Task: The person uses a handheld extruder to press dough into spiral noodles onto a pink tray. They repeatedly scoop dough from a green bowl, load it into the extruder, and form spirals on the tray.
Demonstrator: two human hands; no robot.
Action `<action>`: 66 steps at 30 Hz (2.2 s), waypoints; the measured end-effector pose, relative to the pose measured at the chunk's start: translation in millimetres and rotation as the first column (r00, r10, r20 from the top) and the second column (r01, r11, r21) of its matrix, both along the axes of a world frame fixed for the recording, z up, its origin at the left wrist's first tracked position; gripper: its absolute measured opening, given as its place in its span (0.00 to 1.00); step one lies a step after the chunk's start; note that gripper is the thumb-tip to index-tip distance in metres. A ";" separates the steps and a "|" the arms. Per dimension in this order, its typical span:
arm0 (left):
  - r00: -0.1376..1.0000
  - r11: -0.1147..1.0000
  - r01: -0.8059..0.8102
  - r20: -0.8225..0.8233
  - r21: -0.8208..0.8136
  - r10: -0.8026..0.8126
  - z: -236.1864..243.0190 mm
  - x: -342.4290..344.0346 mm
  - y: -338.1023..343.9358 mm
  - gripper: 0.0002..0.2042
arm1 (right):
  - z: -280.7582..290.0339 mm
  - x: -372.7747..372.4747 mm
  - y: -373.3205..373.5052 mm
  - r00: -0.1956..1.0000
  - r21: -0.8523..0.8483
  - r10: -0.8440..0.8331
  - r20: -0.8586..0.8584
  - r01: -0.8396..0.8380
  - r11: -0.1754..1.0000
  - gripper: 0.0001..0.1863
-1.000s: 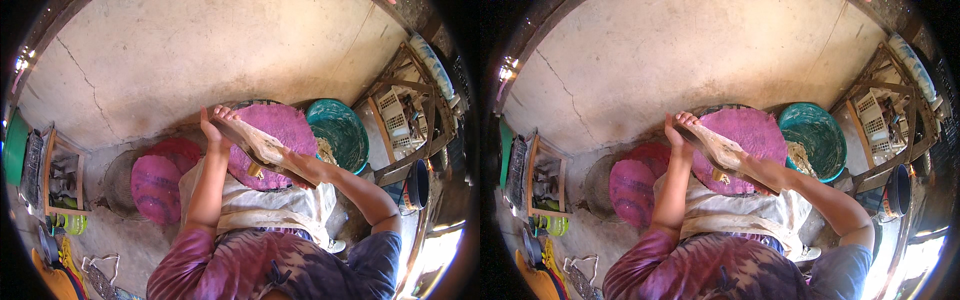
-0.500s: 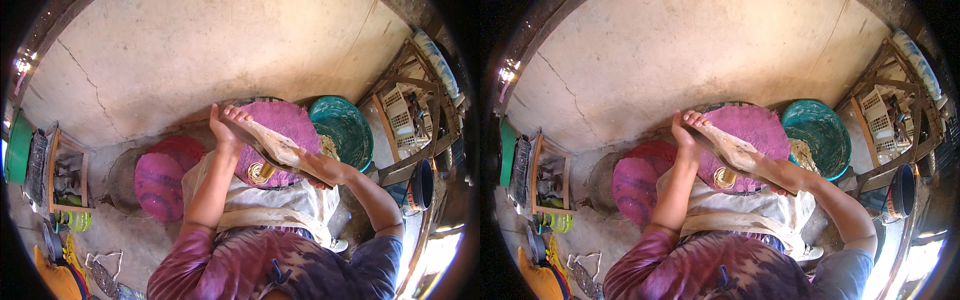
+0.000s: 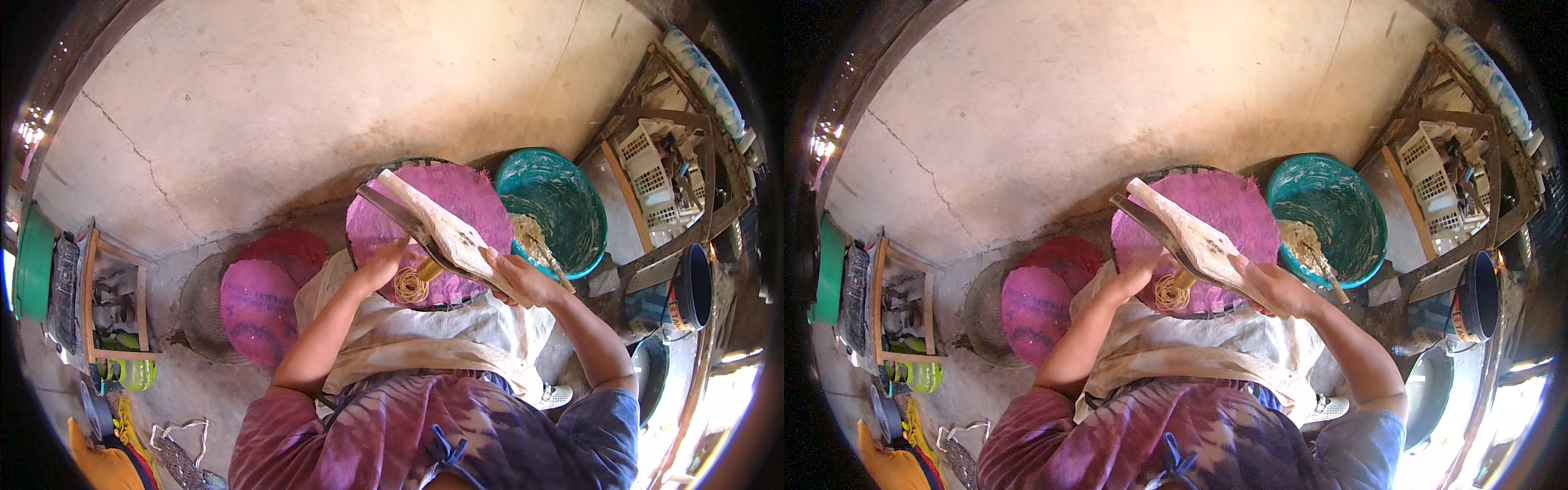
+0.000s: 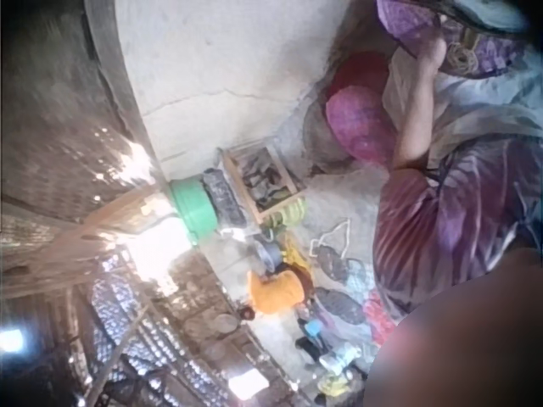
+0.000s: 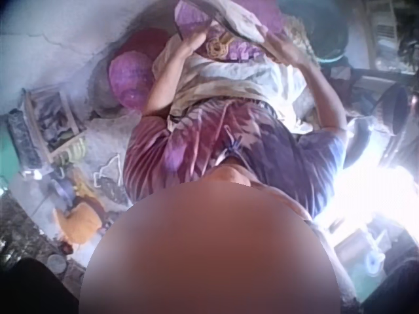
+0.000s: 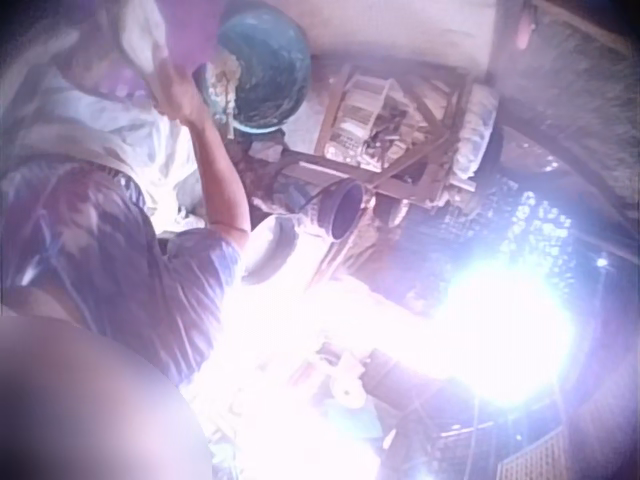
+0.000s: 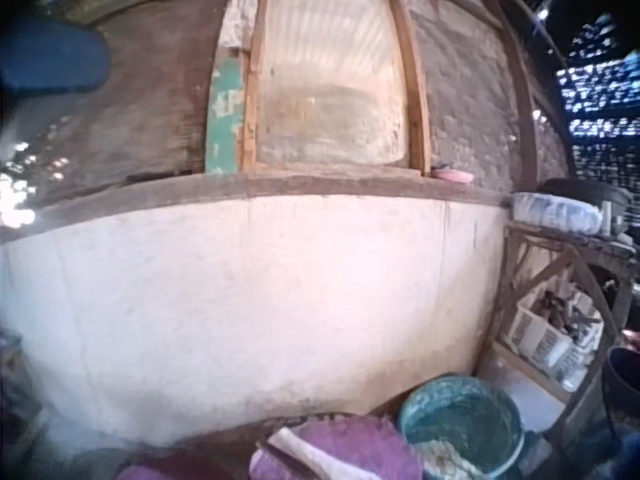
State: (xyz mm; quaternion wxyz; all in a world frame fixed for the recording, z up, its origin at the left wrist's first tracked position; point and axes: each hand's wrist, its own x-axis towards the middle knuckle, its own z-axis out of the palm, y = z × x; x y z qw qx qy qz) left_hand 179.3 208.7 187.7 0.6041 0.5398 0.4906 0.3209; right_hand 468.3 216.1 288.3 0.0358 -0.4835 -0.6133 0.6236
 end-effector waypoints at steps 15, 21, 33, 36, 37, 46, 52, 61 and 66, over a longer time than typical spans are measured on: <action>0.936 0.836 -0.088 -0.242 0.542 0.256 -67.1 3.5 8.1 0.32 | -11.8 -3.3 4.8 0.997 0.116 -0.075 -0.033 0.078 0.990 0.41; 0.777 0.771 0.110 -0.538 0.628 0.328 -49.1 -8.8 -39.7 0.28 | -11.7 0.4 5.6 0.989 0.072 -0.124 -0.081 0.130 0.989 0.38; 0.517 0.849 -0.506 0.842 0.152 0.157 98.1 -53.8 3.9 0.44 | 28.4 -36.2 5.4 0.990 0.062 0.112 -0.085 -0.106 0.992 0.38; 0.187 0.905 -0.418 0.982 0.082 -0.003 104.6 -67.4 37.7 0.34 | 31.0 -61.9 24.6 0.956 -0.042 0.267 -0.120 -0.274 0.961 0.41; 0.121 0.896 -0.443 0.989 -0.027 0.089 97.6 -71.0 45.7 0.30 | 29.3 -71.3 33.2 0.964 -0.106 0.268 -0.002 -0.266 0.958 0.44; -0.147 0.825 -0.490 0.959 -0.283 0.241 17.1 -109.3 69.2 0.28 | 3.9 -128.6 61.6 0.886 0.188 0.274 0.374 -0.361 0.913 0.46; -0.235 0.775 -0.488 0.916 -0.401 0.326 43.8 -94.7 60.5 0.25 | 26.0 -126.4 64.2 0.888 0.221 0.247 0.388 -0.350 0.910 0.45; -0.110 0.745 -0.557 0.922 -0.367 0.372 66.2 -94.1 47.1 0.26 | 26.3 -113.9 55.2 0.899 0.182 0.258 0.354 -0.336 0.924 0.48; -0.061 0.826 -0.486 0.954 -0.285 0.293 47.1 -73.0 73.6 0.27 | 7.8 -94.8 63.4 0.922 0.380 0.101 0.374 -0.251 0.890 0.48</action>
